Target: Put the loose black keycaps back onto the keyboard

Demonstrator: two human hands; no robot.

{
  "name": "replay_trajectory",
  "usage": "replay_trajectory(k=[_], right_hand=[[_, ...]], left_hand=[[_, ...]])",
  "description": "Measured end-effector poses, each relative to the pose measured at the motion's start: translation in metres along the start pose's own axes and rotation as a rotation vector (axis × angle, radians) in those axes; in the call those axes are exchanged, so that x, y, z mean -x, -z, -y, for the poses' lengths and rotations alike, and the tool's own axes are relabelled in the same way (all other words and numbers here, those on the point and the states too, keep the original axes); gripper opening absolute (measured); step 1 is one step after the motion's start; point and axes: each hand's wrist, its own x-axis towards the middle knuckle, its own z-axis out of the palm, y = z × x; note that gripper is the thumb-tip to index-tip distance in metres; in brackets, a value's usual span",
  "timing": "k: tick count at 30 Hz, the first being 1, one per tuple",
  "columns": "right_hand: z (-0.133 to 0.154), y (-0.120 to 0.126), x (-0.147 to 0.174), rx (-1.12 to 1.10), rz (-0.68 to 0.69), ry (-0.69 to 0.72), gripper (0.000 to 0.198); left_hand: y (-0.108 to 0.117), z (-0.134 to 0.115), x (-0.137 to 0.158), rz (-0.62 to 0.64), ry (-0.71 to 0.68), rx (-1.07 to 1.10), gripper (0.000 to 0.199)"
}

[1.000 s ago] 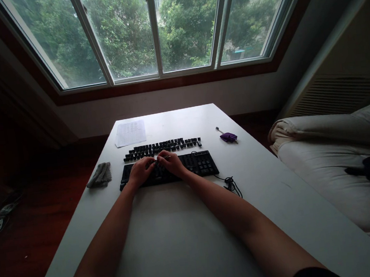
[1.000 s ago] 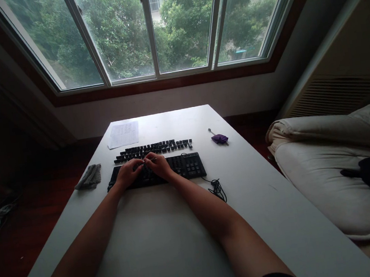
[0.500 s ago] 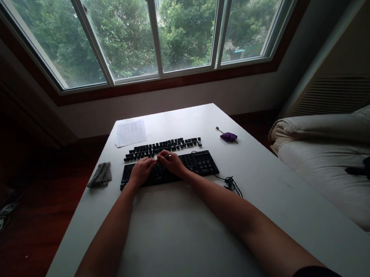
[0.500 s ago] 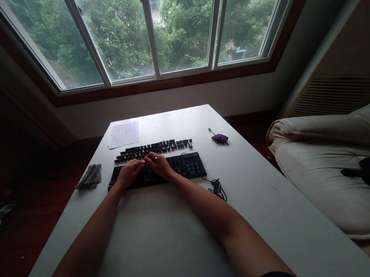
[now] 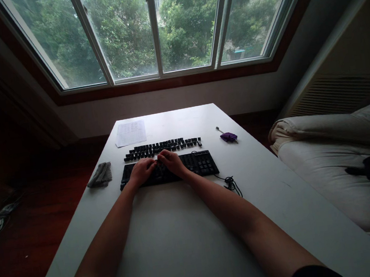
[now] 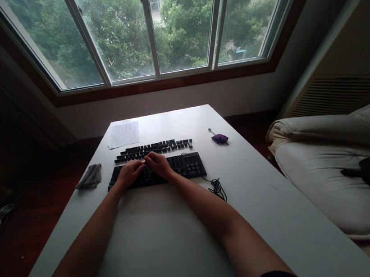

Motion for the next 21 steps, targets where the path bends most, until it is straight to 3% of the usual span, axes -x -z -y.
replay_trajectory(k=[6, 13, 21], right_hand=[[0.0023, 0.0007, 0.0011, -0.073, 0.035, 0.010, 0.036], [0.0002, 0.0007, -0.0013, -0.129, 0.068, -0.025, 0.039], [-0.0071, -0.0024, -0.0021, -0.101, 0.037, -0.034, 0.037]], left_hand=[[-0.0010, 0.0001, 0.0011, -0.021, 0.029, -0.019, 0.026], [-0.0021, 0.0026, 0.0010, -0.018, -0.032, 0.003, 0.025], [-0.0009, 0.0006, 0.0021, -0.040, -0.029, 0.046, 0.022]])
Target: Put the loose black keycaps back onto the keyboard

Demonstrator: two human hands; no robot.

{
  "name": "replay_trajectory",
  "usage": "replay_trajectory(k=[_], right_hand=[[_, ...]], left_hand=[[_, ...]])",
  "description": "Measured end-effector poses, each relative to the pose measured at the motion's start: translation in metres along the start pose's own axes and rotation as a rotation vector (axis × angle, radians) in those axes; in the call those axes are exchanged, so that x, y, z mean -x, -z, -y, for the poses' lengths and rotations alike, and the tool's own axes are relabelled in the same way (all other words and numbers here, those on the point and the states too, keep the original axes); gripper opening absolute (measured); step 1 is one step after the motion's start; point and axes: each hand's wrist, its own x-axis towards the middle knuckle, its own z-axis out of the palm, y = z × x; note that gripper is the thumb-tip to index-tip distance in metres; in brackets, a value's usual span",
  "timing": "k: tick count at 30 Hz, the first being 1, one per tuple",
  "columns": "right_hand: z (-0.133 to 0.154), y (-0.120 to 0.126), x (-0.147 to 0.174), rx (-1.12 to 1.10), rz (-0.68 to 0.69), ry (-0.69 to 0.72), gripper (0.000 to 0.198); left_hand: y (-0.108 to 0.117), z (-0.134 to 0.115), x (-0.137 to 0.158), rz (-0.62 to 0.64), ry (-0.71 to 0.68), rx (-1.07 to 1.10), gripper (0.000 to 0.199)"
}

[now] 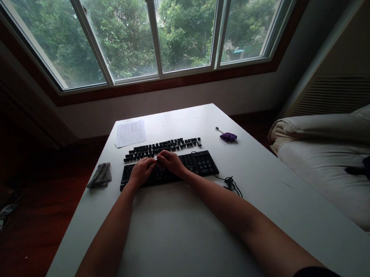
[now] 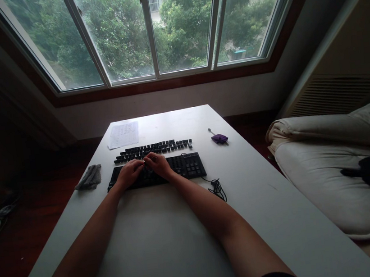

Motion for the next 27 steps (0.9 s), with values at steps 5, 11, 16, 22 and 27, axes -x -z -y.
replay_trajectory(k=[5, 11, 16, 22, 27], right_hand=[[-0.002, 0.000, 0.000, 0.023, -0.010, 0.024, 0.034], [0.004, 0.001, 0.002, 0.074, -0.038, 0.009, 0.034], [0.006, 0.001, 0.002, 0.100, -0.063, 0.013, 0.035], [0.005, 0.001, 0.002, 0.110, -0.062, 0.017, 0.035], [0.005, 0.002, 0.002, 0.120, -0.065, 0.019, 0.034]], left_hand=[[0.002, -0.002, 0.001, 0.002, 0.009, 0.007, 0.021], [0.004, -0.006, 0.001, -0.003, 0.033, 0.018, 0.022], [0.005, -0.009, 0.001, -0.006, 0.057, 0.018, 0.024], [0.005, -0.010, 0.001, -0.011, 0.061, 0.016, 0.023], [0.005, -0.009, 0.001, -0.015, 0.054, 0.015, 0.023]])
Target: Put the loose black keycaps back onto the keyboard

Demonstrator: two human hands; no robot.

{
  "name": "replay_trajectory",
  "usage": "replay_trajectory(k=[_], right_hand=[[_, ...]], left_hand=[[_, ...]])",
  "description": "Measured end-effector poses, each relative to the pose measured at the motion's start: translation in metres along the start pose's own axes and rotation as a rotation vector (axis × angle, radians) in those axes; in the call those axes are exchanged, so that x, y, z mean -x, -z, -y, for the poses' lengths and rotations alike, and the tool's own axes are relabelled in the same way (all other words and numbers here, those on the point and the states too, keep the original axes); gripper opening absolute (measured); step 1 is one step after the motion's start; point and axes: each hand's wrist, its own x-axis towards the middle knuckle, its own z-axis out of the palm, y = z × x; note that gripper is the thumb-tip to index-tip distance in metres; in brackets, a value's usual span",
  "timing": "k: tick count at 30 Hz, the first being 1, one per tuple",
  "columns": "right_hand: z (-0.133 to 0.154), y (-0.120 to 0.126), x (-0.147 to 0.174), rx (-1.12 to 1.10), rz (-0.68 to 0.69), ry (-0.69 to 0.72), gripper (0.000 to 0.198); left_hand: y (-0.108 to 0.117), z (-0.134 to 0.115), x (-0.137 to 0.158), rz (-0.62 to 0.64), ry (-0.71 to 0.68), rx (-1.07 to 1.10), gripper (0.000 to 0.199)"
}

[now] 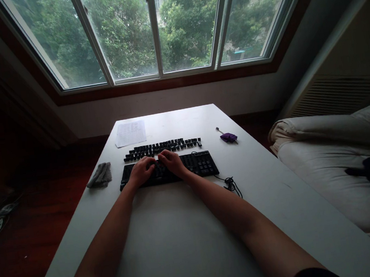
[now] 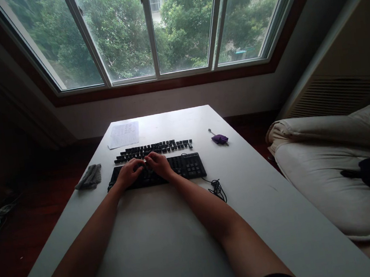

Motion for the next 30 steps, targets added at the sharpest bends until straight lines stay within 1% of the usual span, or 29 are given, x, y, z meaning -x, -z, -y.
replay_trajectory(k=[7, 13, 21, 30], right_hand=[[0.0013, 0.0005, -0.0001, 0.033, -0.002, -0.013, 0.034], [0.0012, 0.0006, 0.0000, 0.012, -0.007, 0.015, 0.034], [0.0002, 0.0003, 0.0002, 0.045, -0.008, -0.011, 0.034], [0.0028, 0.0017, 0.0003, 0.055, -0.014, -0.006, 0.034]], left_hand=[[0.0000, -0.0006, 0.0005, -0.003, 0.002, 0.002, 0.024], [0.0010, -0.0016, 0.0001, -0.001, 0.003, 0.013, 0.024], [0.0012, -0.0022, 0.0005, -0.003, 0.008, 0.002, 0.024], [0.0012, -0.0021, 0.0000, -0.016, 0.014, 0.018, 0.024]])
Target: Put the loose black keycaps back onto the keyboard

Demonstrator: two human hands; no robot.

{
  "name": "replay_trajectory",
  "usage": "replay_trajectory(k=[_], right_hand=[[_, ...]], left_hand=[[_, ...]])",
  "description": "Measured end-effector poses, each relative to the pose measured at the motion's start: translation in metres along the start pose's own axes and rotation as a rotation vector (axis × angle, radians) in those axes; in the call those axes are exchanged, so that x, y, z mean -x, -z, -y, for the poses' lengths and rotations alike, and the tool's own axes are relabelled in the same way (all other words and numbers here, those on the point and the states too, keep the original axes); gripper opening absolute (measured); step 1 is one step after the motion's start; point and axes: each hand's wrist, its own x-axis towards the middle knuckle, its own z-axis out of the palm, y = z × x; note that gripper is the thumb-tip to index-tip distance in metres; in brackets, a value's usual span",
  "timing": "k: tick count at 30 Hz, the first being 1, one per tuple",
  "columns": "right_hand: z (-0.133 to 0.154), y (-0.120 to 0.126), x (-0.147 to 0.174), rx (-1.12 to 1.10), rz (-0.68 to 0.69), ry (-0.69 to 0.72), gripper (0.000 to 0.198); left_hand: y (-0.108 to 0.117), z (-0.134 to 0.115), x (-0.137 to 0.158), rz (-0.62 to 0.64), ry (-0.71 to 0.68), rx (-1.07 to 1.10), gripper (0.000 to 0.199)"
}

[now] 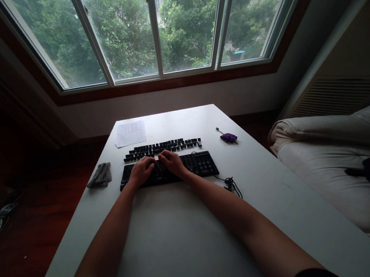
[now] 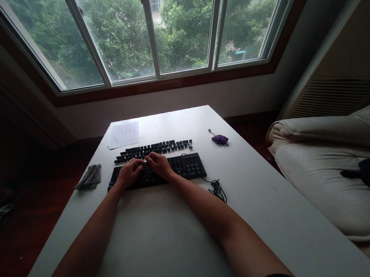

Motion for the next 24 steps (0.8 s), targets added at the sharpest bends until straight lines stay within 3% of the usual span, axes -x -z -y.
replay_trajectory(k=[24], right_hand=[[0.0025, 0.0005, 0.0005, 0.002, -0.044, 0.000, 0.036]], left_hand=[[-0.0046, 0.0081, -0.0005, -0.031, 0.015, 0.013, 0.033]])
